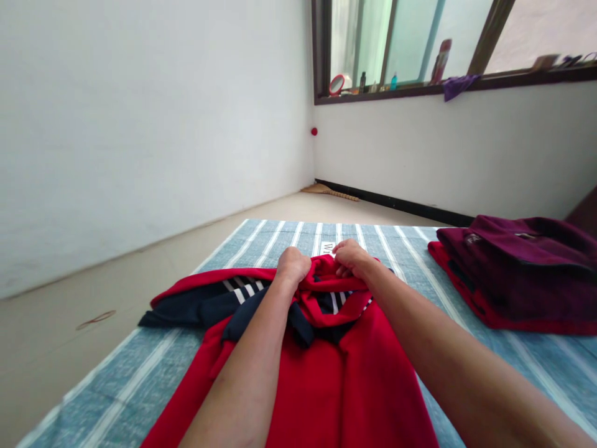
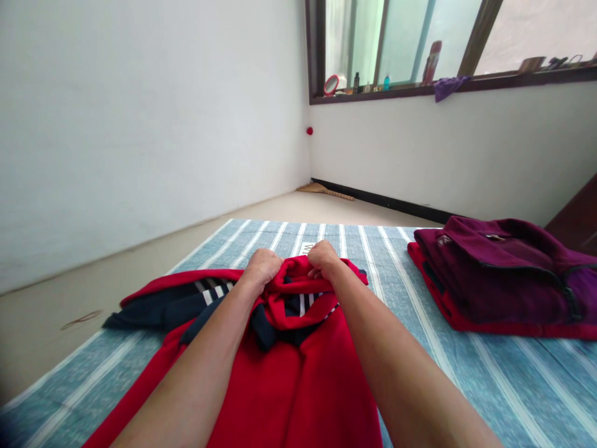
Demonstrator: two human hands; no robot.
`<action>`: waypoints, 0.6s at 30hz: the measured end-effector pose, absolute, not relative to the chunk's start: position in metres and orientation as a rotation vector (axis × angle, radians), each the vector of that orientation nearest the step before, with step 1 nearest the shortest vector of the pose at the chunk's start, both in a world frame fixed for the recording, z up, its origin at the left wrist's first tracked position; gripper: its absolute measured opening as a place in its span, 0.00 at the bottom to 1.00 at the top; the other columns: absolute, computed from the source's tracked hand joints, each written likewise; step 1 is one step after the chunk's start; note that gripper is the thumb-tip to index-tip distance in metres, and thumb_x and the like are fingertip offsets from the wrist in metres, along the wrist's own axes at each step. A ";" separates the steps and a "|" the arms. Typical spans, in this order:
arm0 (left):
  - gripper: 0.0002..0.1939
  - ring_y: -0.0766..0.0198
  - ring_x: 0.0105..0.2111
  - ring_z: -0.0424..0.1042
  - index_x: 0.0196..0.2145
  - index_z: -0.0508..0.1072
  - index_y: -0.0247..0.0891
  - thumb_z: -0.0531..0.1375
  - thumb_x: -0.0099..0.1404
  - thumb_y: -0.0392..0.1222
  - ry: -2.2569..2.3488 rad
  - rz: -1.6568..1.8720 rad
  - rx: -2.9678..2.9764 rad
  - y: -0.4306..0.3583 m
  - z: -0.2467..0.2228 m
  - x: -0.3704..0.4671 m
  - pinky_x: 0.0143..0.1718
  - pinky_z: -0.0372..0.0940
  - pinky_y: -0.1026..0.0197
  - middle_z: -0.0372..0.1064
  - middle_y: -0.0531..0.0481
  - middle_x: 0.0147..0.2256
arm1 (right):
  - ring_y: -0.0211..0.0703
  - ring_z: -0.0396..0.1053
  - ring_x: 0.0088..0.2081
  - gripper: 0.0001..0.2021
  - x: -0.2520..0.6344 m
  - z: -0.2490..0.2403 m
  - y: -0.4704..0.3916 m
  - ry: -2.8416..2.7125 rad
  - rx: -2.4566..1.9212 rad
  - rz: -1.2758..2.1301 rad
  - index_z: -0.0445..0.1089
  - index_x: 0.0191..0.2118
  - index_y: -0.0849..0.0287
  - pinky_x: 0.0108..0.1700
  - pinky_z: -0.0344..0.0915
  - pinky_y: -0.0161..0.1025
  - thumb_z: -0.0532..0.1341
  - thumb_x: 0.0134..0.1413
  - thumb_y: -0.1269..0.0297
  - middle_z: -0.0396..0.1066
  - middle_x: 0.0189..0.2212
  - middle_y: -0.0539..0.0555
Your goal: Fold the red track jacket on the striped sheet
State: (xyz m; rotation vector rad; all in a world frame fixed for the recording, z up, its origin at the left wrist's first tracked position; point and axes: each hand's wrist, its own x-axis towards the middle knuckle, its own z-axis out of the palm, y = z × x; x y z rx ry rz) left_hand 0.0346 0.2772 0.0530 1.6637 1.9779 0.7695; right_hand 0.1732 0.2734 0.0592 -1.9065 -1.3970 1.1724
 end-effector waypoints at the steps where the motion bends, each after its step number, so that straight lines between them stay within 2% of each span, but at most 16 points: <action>1: 0.03 0.53 0.33 0.74 0.22 0.72 0.35 0.61 0.47 0.30 2.004 0.752 1.711 0.278 0.054 0.034 0.29 0.63 0.63 0.73 0.43 0.24 | 0.37 0.65 0.14 0.14 0.173 0.058 0.274 -1.369 -1.911 1.166 0.67 0.47 0.63 0.19 0.63 0.30 0.52 0.57 0.75 0.63 0.11 0.48; 5: 0.08 0.53 0.36 0.74 0.27 0.73 0.38 0.62 0.46 0.29 2.007 0.729 1.860 0.276 0.059 0.033 0.34 0.63 0.62 0.75 0.44 0.28 | 0.36 0.62 0.13 0.13 0.173 0.054 0.276 -1.302 -1.935 1.140 0.68 0.45 0.61 0.17 0.60 0.30 0.52 0.57 0.73 0.61 0.10 0.47; 9: 0.06 0.52 0.36 0.73 0.23 0.73 0.41 0.64 0.46 0.32 1.952 0.684 2.014 0.270 0.067 0.036 0.36 0.63 0.61 0.74 0.46 0.27 | 0.36 0.60 0.12 0.08 0.172 0.055 0.277 -1.289 -1.988 1.119 0.71 0.36 0.64 0.17 0.59 0.32 0.56 0.54 0.70 0.60 0.09 0.48; 12: 0.02 0.51 0.39 0.72 0.22 0.73 0.41 0.64 0.49 0.37 1.928 0.666 2.100 0.262 0.079 0.043 0.40 0.63 0.60 0.75 0.44 0.30 | 0.37 0.60 0.12 0.07 0.173 0.055 0.278 -1.311 -2.024 1.103 0.72 0.32 0.65 0.17 0.58 0.33 0.58 0.52 0.68 0.60 0.09 0.50; 15: 0.06 0.48 0.44 0.70 0.22 0.74 0.40 0.66 0.49 0.44 1.889 0.586 2.239 0.253 0.091 0.051 0.44 0.62 0.58 0.74 0.42 0.36 | 0.38 0.61 0.13 0.07 0.174 0.053 0.279 -1.357 -2.042 1.087 0.72 0.31 0.65 0.18 0.58 0.34 0.58 0.52 0.68 0.61 0.10 0.50; 18: 0.05 0.45 0.47 0.68 0.24 0.75 0.39 0.67 0.46 0.39 1.909 0.402 2.351 0.247 0.094 0.055 0.45 0.62 0.56 0.73 0.39 0.39 | 0.38 0.62 0.14 0.07 0.176 0.049 0.282 -1.430 -2.054 1.050 0.72 0.29 0.64 0.18 0.59 0.33 0.57 0.52 0.69 0.62 0.10 0.50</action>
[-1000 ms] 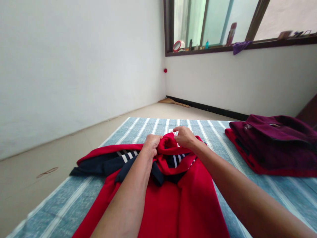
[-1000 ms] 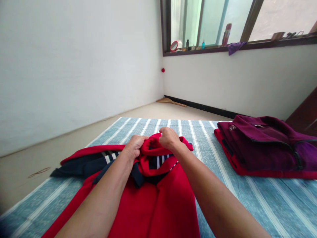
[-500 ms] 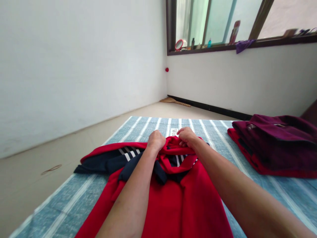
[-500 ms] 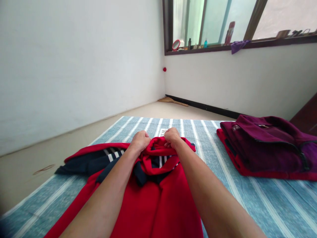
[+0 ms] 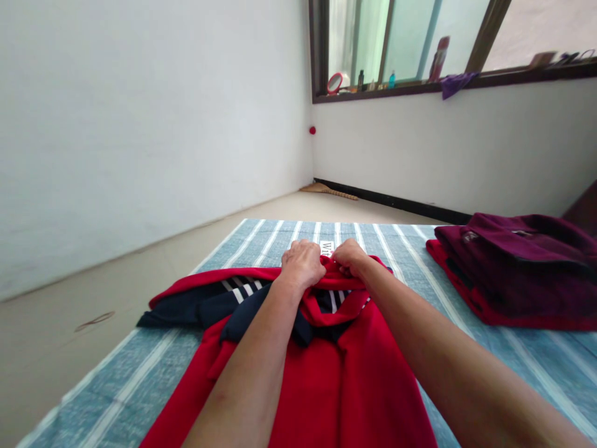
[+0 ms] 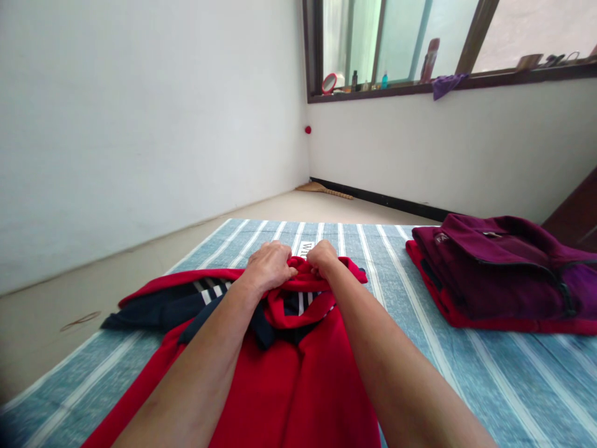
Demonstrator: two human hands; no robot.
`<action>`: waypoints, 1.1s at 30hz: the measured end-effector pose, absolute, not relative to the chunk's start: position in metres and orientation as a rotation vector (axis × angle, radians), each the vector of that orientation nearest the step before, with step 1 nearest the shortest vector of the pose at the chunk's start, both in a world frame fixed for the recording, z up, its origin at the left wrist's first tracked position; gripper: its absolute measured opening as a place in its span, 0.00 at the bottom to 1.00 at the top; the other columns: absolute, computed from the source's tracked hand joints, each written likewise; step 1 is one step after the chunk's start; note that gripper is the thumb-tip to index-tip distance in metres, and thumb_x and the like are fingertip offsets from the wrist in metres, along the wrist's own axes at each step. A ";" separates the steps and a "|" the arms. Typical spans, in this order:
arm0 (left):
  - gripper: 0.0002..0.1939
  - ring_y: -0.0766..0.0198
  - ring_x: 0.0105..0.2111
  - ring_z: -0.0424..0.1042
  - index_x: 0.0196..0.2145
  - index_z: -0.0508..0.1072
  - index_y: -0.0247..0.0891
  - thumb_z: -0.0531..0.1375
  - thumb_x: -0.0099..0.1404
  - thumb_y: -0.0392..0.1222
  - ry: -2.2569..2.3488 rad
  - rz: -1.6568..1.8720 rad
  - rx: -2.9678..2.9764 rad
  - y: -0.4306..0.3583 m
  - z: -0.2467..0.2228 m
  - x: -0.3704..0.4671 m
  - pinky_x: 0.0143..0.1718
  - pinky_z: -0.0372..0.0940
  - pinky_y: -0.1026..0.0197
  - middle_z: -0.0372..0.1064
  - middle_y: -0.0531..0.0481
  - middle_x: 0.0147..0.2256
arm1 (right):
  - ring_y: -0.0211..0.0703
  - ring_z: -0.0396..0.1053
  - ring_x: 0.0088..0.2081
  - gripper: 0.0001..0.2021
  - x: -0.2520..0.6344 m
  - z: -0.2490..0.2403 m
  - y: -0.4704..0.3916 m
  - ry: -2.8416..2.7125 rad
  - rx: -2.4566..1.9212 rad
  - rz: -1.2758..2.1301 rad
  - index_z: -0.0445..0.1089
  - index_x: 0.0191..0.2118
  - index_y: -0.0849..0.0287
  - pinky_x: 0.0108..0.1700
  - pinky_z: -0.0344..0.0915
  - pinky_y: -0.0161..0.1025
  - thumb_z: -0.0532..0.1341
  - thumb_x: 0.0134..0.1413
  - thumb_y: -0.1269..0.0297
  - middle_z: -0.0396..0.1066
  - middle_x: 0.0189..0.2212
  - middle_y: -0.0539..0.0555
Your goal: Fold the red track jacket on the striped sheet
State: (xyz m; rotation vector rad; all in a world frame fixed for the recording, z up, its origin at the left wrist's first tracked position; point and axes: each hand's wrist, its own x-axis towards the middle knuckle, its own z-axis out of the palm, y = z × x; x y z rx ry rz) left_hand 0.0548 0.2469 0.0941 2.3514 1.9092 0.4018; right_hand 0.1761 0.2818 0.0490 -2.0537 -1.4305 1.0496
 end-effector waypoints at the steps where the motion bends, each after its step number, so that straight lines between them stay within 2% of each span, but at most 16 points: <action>1: 0.04 0.45 0.46 0.69 0.24 0.75 0.38 0.66 0.46 0.36 1.932 0.360 2.349 0.246 0.093 0.055 0.44 0.62 0.56 0.73 0.38 0.39 | 0.38 0.62 0.14 0.07 0.177 0.047 0.283 -1.461 -2.060 1.030 0.72 0.29 0.64 0.18 0.59 0.33 0.57 0.52 0.70 0.62 0.11 0.50; 4: 0.04 0.45 0.43 0.72 0.24 0.75 0.38 0.63 0.48 0.31 2.005 0.340 2.281 0.248 0.091 0.053 0.42 0.64 0.55 0.74 0.37 0.35 | 0.40 0.65 0.16 0.05 0.179 0.044 0.288 -1.575 -2.088 0.942 0.72 0.26 0.64 0.19 0.60 0.34 0.60 0.49 0.70 0.65 0.12 0.53; 7: 0.06 0.44 0.43 0.72 0.27 0.76 0.37 0.61 0.49 0.31 2.068 0.334 2.238 0.251 0.093 0.049 0.41 0.64 0.54 0.74 0.35 0.37 | 0.46 0.70 0.22 0.01 0.181 0.045 0.292 -1.715 -2.106 0.810 0.73 0.26 0.64 0.22 0.62 0.35 0.64 0.41 0.73 0.69 0.16 0.56; 10: 0.08 0.44 0.42 0.72 0.29 0.76 0.37 0.60 0.50 0.32 2.103 0.337 2.202 0.252 0.097 0.045 0.41 0.64 0.55 0.74 0.35 0.38 | 0.48 0.72 0.28 0.05 0.182 0.048 0.292 -1.848 -2.086 0.689 0.74 0.27 0.63 0.25 0.62 0.34 0.65 0.38 0.75 0.72 0.22 0.58; 15: 0.09 0.46 0.41 0.72 0.29 0.77 0.37 0.58 0.50 0.32 2.111 0.354 2.166 0.254 0.101 0.041 0.40 0.65 0.56 0.75 0.36 0.37 | 0.50 0.73 0.31 0.07 0.182 0.057 0.281 -2.007 -2.006 0.556 0.75 0.31 0.64 0.28 0.62 0.35 0.61 0.42 0.73 0.74 0.28 0.62; 18: 0.09 0.47 0.41 0.72 0.29 0.77 0.38 0.58 0.50 0.32 2.104 0.365 2.165 0.255 0.101 0.040 0.40 0.65 0.57 0.75 0.37 0.37 | 0.52 0.72 0.37 0.11 0.182 0.066 0.269 -2.059 -1.922 0.466 0.75 0.36 0.64 0.33 0.63 0.37 0.59 0.45 0.73 0.74 0.34 0.64; 21: 0.09 0.49 0.40 0.72 0.29 0.77 0.39 0.59 0.50 0.32 2.107 0.377 2.159 0.256 0.101 0.040 0.40 0.64 0.58 0.75 0.38 0.37 | 0.48 0.69 0.42 0.16 0.181 0.075 0.259 -2.147 -1.737 0.454 0.73 0.43 0.59 0.38 0.61 0.35 0.57 0.46 0.72 0.74 0.39 0.58; 24: 0.09 0.48 0.40 0.72 0.30 0.77 0.38 0.58 0.51 0.33 2.115 0.408 2.148 0.256 0.100 0.041 0.39 0.64 0.58 0.75 0.37 0.37 | 0.40 0.69 0.35 0.11 0.178 0.077 0.254 -2.262 -1.546 0.573 0.75 0.37 0.58 0.34 0.59 0.30 0.58 0.47 0.69 0.74 0.31 0.51; 27: 0.09 0.48 0.40 0.72 0.31 0.77 0.36 0.57 0.52 0.34 2.096 0.466 2.150 0.258 0.097 0.041 0.38 0.63 0.58 0.75 0.36 0.37 | 0.37 0.67 0.30 0.08 0.176 0.073 0.257 -2.276 -1.479 0.649 0.74 0.30 0.60 0.29 0.56 0.29 0.58 0.45 0.71 0.71 0.24 0.49; 33: 0.08 0.53 0.38 0.72 0.29 0.76 0.37 0.56 0.54 0.35 2.021 0.611 2.125 0.266 0.092 0.036 0.37 0.62 0.62 0.75 0.41 0.34 | 0.36 0.65 0.29 0.08 0.179 0.065 0.269 -2.219 -1.433 0.750 0.73 0.30 0.61 0.28 0.56 0.29 0.57 0.45 0.73 0.69 0.22 0.47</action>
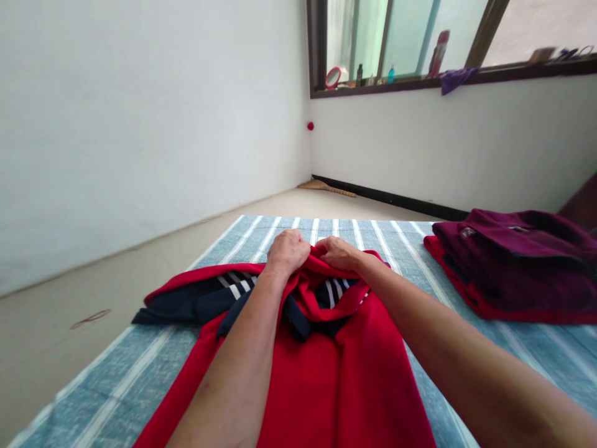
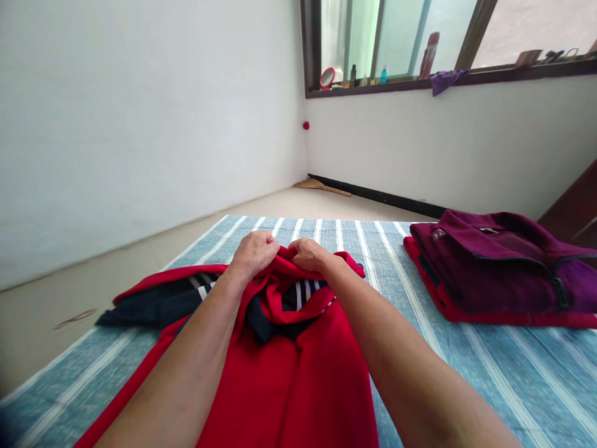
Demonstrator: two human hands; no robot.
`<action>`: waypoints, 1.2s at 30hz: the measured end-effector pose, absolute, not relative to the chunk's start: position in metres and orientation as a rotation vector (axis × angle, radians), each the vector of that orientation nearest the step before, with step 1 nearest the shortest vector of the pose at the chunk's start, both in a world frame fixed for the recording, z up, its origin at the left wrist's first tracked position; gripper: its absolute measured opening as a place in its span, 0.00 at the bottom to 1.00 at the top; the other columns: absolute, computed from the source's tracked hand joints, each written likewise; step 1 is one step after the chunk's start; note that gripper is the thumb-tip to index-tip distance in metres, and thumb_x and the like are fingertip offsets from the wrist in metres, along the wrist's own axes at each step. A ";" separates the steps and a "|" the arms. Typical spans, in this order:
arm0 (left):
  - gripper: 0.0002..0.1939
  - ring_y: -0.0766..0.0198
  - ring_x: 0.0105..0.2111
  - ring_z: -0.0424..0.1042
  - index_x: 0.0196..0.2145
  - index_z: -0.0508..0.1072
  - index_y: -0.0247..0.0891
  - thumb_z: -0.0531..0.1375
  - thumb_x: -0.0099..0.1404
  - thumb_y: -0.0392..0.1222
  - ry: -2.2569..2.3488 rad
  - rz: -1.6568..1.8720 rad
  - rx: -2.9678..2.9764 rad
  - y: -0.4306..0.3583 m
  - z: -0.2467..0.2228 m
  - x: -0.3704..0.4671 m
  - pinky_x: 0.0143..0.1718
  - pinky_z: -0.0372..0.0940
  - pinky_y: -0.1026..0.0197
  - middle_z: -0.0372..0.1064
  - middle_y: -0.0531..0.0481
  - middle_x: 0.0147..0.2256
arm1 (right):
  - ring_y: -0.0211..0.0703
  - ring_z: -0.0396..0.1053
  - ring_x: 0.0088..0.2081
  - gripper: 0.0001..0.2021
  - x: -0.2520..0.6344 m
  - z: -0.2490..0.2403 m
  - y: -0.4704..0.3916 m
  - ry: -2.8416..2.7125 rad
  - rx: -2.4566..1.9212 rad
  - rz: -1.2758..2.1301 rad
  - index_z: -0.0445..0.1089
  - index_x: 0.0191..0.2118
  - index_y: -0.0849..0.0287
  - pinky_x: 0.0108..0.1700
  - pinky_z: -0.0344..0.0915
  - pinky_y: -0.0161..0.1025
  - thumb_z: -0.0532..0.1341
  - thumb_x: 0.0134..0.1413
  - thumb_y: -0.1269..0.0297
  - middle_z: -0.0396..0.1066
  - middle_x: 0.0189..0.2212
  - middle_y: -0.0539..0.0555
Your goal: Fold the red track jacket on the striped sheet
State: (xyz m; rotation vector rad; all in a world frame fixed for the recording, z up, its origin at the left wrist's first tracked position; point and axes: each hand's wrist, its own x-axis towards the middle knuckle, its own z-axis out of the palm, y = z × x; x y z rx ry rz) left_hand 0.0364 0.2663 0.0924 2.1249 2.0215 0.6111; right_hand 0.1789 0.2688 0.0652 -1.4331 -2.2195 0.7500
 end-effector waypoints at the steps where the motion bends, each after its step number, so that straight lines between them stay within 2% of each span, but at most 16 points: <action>1: 0.08 0.53 0.37 0.72 0.29 0.76 0.37 0.56 0.55 0.35 2.013 0.637 2.114 0.267 0.091 0.036 0.36 0.61 0.62 0.75 0.41 0.34 | 0.35 0.65 0.29 0.08 0.180 0.065 0.270 -2.211 -1.429 0.772 0.73 0.30 0.61 0.28 0.57 0.28 0.57 0.45 0.73 0.69 0.23 0.47; 4: 0.07 0.54 0.36 0.72 0.29 0.75 0.37 0.57 0.56 0.37 1.964 0.727 2.086 0.269 0.087 0.037 0.36 0.61 0.63 0.75 0.43 0.32 | 0.34 0.65 0.28 0.09 0.181 0.065 0.272 -2.164 -1.464 0.829 0.73 0.31 0.61 0.28 0.57 0.28 0.57 0.45 0.74 0.69 0.23 0.47; 7: 0.09 0.56 0.35 0.72 0.30 0.75 0.37 0.58 0.58 0.44 1.886 0.825 2.072 0.271 0.084 0.036 0.35 0.61 0.64 0.74 0.46 0.29 | 0.33 0.64 0.22 0.08 0.181 0.065 0.276 -2.110 -1.550 0.897 0.74 0.32 0.61 0.24 0.56 0.28 0.57 0.46 0.72 0.68 0.20 0.47; 10: 0.10 0.57 0.32 0.71 0.27 0.75 0.37 0.63 0.55 0.47 1.668 0.929 1.925 0.270 0.082 0.028 0.32 0.61 0.65 0.72 0.49 0.25 | 0.33 0.62 0.19 0.07 0.181 0.065 0.281 -2.080 -1.635 0.947 0.74 0.33 0.61 0.22 0.55 0.30 0.59 0.46 0.69 0.67 0.17 0.47; 13: 0.11 0.58 0.31 0.71 0.28 0.76 0.37 0.69 0.44 0.40 1.405 0.914 1.675 0.266 0.083 0.016 0.30 0.62 0.67 0.72 0.52 0.24 | 0.34 0.63 0.19 0.06 0.181 0.065 0.285 -2.082 -1.687 0.931 0.73 0.30 0.62 0.22 0.54 0.30 0.60 0.47 0.67 0.67 0.17 0.48; 15: 0.17 0.58 0.30 0.72 0.30 0.77 0.39 0.71 0.38 0.34 1.329 0.861 1.622 0.263 0.083 0.011 0.29 0.62 0.66 0.74 0.52 0.25 | 0.34 0.62 0.20 0.05 0.180 0.064 0.287 -2.099 -1.708 0.893 0.73 0.29 0.63 0.22 0.54 0.31 0.61 0.46 0.67 0.67 0.17 0.48; 17: 0.17 0.58 0.28 0.72 0.28 0.77 0.40 0.70 0.36 0.30 1.278 0.806 1.660 0.262 0.080 0.009 0.27 0.63 0.66 0.74 0.53 0.24 | 0.35 0.62 0.21 0.05 0.180 0.063 0.288 -2.117 -1.730 0.850 0.73 0.28 0.63 0.23 0.53 0.32 0.63 0.45 0.66 0.67 0.17 0.49; 20: 0.11 0.61 0.24 0.69 0.23 0.76 0.40 0.67 0.38 0.29 1.325 0.749 1.826 0.266 0.073 0.011 0.25 0.61 0.66 0.72 0.54 0.21 | 0.35 0.62 0.23 0.08 0.179 0.064 0.288 -2.154 -1.746 0.709 0.73 0.27 0.64 0.24 0.52 0.33 0.65 0.44 0.63 0.66 0.18 0.51; 23: 0.04 0.62 0.24 0.68 0.22 0.74 0.37 0.65 0.43 0.34 1.463 0.754 1.985 0.272 0.067 0.014 0.26 0.60 0.66 0.70 0.55 0.20 | 0.36 0.61 0.24 0.11 0.186 0.071 0.286 -2.188 -1.719 0.573 0.73 0.27 0.64 0.25 0.51 0.33 0.62 0.50 0.60 0.66 0.18 0.52; 27: 0.06 0.59 0.29 0.70 0.24 0.75 0.37 0.61 0.50 0.42 1.587 0.752 2.093 0.277 0.064 0.017 0.31 0.60 0.64 0.71 0.52 0.23 | 0.36 0.62 0.24 0.21 0.217 0.091 0.273 -2.178 -1.671 0.588 0.74 0.32 0.62 0.25 0.53 0.32 0.56 0.55 0.47 0.68 0.21 0.50; 29: 0.08 0.57 0.31 0.71 0.26 0.75 0.38 0.59 0.52 0.44 1.645 0.735 2.141 0.279 0.064 0.017 0.33 0.61 0.63 0.73 0.50 0.26 | 0.39 0.65 0.26 0.27 0.240 0.098 0.263 -2.141 -1.669 0.576 0.74 0.37 0.63 0.27 0.56 0.33 0.54 0.53 0.40 0.70 0.24 0.52; 31: 0.10 0.56 0.32 0.72 0.28 0.75 0.37 0.56 0.54 0.44 1.674 0.705 2.186 0.281 0.065 0.017 0.34 0.61 0.62 0.74 0.48 0.28 | 0.44 0.69 0.32 0.31 0.262 0.099 0.253 -2.045 -1.703 0.575 0.72 0.44 0.63 0.31 0.60 0.35 0.59 0.46 0.38 0.73 0.33 0.56; 34: 0.12 0.56 0.33 0.72 0.28 0.75 0.37 0.55 0.55 0.45 1.661 0.640 2.257 0.288 0.068 0.016 0.34 0.62 0.62 0.74 0.48 0.27 | 0.48 0.70 0.38 0.36 0.285 0.087 0.244 -1.904 -1.734 0.705 0.69 0.51 0.62 0.38 0.64 0.38 0.67 0.38 0.43 0.73 0.41 0.59; 36: 0.12 0.57 0.32 0.72 0.28 0.75 0.38 0.54 0.56 0.46 1.632 0.589 2.303 0.294 0.072 0.015 0.33 0.62 0.63 0.73 0.49 0.27 | 0.49 0.70 0.37 0.35 0.289 0.074 0.244 -1.754 -1.713 0.791 0.70 0.49 0.62 0.37 0.64 0.38 0.71 0.32 0.50 0.73 0.38 0.58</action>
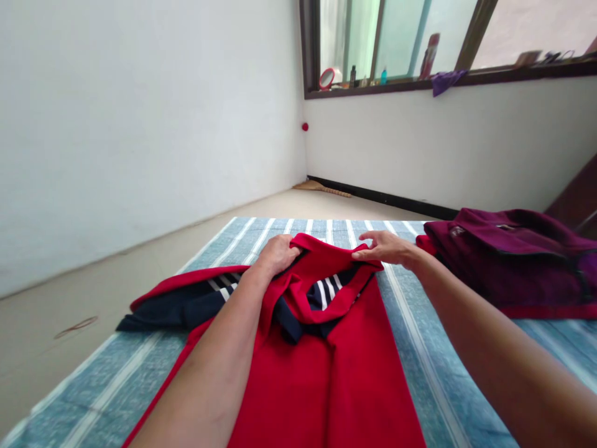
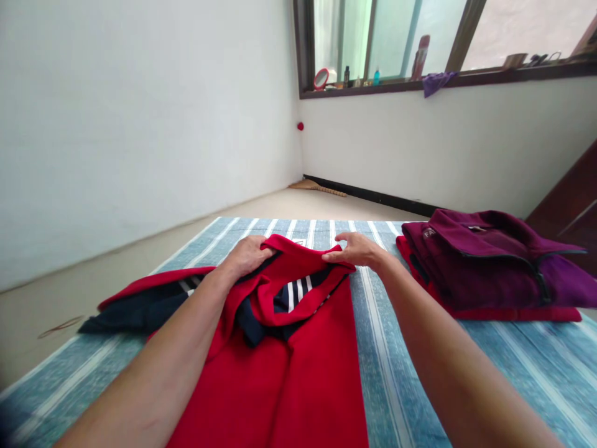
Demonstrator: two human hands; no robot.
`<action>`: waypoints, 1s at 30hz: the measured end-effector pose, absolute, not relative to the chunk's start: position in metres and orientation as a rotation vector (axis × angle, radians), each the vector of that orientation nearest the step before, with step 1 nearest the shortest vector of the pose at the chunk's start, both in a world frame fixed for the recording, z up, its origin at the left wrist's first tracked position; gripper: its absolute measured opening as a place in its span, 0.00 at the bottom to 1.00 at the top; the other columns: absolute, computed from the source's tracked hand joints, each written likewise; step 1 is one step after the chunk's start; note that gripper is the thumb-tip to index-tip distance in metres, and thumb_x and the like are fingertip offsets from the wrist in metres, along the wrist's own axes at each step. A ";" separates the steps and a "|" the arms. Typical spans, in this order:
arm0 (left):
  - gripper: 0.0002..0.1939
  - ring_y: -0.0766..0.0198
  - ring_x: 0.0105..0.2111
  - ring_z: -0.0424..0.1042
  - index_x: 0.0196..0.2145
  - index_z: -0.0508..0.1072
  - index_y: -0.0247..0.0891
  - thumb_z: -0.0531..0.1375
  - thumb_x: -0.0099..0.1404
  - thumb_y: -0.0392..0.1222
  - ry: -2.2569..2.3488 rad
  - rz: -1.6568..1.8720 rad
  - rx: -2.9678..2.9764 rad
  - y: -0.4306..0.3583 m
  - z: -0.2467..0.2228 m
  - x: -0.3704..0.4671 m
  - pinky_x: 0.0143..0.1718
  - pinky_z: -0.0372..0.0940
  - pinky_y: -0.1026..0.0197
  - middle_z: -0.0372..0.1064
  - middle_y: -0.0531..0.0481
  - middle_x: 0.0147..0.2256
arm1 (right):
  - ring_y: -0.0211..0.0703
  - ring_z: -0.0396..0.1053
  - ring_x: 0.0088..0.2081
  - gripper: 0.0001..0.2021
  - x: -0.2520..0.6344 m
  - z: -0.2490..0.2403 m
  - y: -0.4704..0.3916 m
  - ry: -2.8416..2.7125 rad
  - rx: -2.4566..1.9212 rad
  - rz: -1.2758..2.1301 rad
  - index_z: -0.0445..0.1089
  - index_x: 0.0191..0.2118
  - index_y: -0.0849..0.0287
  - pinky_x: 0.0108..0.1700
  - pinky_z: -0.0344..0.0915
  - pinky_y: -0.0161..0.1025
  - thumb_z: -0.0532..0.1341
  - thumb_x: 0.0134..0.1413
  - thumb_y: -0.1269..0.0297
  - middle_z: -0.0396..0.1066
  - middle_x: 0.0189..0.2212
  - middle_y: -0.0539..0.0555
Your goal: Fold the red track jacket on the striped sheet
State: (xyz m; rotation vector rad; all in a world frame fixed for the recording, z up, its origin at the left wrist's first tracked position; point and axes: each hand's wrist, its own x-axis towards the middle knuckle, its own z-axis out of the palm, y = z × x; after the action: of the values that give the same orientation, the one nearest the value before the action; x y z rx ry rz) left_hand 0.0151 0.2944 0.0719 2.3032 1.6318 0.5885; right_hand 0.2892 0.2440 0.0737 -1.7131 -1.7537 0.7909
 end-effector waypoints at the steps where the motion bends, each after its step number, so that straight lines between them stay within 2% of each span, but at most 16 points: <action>1: 0.12 0.57 0.32 0.72 0.28 0.75 0.38 0.54 0.56 0.46 1.613 0.562 2.324 0.298 0.074 0.015 0.33 0.62 0.63 0.73 0.50 0.26 | 0.48 0.70 0.35 0.33 0.289 0.067 0.246 -1.663 -1.690 0.828 0.72 0.47 0.62 0.36 0.65 0.38 0.73 0.31 0.54 0.74 0.35 0.57; 3: 0.12 0.59 0.30 0.71 0.28 0.75 0.38 0.55 0.55 0.47 1.579 0.506 2.351 0.306 0.076 0.014 0.31 0.62 0.64 0.72 0.52 0.25 | 0.46 0.71 0.31 0.24 0.284 0.053 0.251 -1.501 -1.644 0.878 0.74 0.40 0.63 0.32 0.65 0.36 0.72 0.33 0.59 0.74 0.29 0.55; 5: 0.11 0.61 0.27 0.71 0.27 0.74 0.38 0.56 0.54 0.46 1.565 0.459 2.354 0.313 0.075 0.013 0.28 0.61 0.65 0.71 0.54 0.23 | 0.43 0.71 0.29 0.18 0.277 0.044 0.258 -1.391 -1.623 0.888 0.73 0.38 0.63 0.29 0.65 0.35 0.70 0.38 0.61 0.73 0.26 0.53; 10: 0.10 0.62 0.27 0.70 0.26 0.74 0.37 0.56 0.54 0.44 1.605 0.438 2.331 0.323 0.061 0.009 0.27 0.60 0.65 0.70 0.55 0.21 | 0.40 0.71 0.26 0.16 0.266 0.034 0.271 -1.216 -1.598 0.910 0.71 0.39 0.62 0.26 0.65 0.33 0.68 0.40 0.67 0.74 0.25 0.52; 13: 0.09 0.61 0.30 0.70 0.26 0.74 0.39 0.57 0.54 0.46 1.631 0.467 2.316 0.325 0.053 0.009 0.30 0.60 0.65 0.71 0.54 0.22 | 0.39 0.71 0.25 0.13 0.265 0.032 0.275 -1.179 -1.581 0.939 0.71 0.36 0.62 0.25 0.65 0.32 0.68 0.40 0.68 0.74 0.24 0.51; 16: 0.07 0.59 0.31 0.70 0.21 0.72 0.39 0.60 0.52 0.44 1.670 0.508 2.276 0.326 0.051 0.010 0.32 0.59 0.64 0.69 0.53 0.21 | 0.38 0.69 0.23 0.11 0.265 0.029 0.280 -1.140 -1.617 0.909 0.71 0.31 0.63 0.23 0.62 0.31 0.69 0.36 0.69 0.72 0.20 0.50; 20: 0.07 0.60 0.28 0.70 0.17 0.70 0.38 0.61 0.50 0.39 1.657 0.538 2.155 0.324 0.056 0.011 0.29 0.60 0.65 0.65 0.54 0.17 | 0.38 0.68 0.23 0.10 0.265 0.026 0.287 -1.101 -1.660 0.857 0.71 0.28 0.63 0.22 0.60 0.30 0.69 0.33 0.71 0.70 0.18 0.49; 23: 0.05 0.64 0.24 0.70 0.26 0.74 0.35 0.58 0.52 0.34 1.571 0.559 2.017 0.320 0.060 0.009 0.27 0.62 0.66 0.69 0.55 0.19 | 0.38 0.69 0.23 0.12 0.264 0.023 0.289 -1.068 -1.675 0.832 0.72 0.32 0.63 0.22 0.60 0.30 0.68 0.34 0.73 0.70 0.19 0.49; 26: 0.14 0.66 0.26 0.72 0.39 0.73 0.33 0.56 0.54 0.31 1.502 0.616 1.885 0.318 0.058 0.006 0.28 0.66 0.65 0.74 0.53 0.26 | 0.38 0.70 0.25 0.15 0.262 0.022 0.290 -1.037 -1.687 0.817 0.72 0.37 0.63 0.23 0.62 0.29 0.66 0.37 0.75 0.72 0.22 0.50; 30: 0.15 0.63 0.28 0.74 0.41 0.72 0.33 0.55 0.55 0.32 1.506 0.648 1.812 0.321 0.051 0.004 0.29 0.69 0.63 0.75 0.50 0.28 | 0.38 0.71 0.26 0.15 0.259 0.021 0.289 -1.028 -1.703 0.807 0.72 0.38 0.63 0.24 0.63 0.29 0.65 0.38 0.75 0.73 0.24 0.51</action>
State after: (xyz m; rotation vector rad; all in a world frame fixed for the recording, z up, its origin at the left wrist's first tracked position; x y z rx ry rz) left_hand 0.0039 0.3207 0.0512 1.8122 1.5057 0.6483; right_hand 0.2593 0.2892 0.0212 -1.7026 -1.0280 0.8066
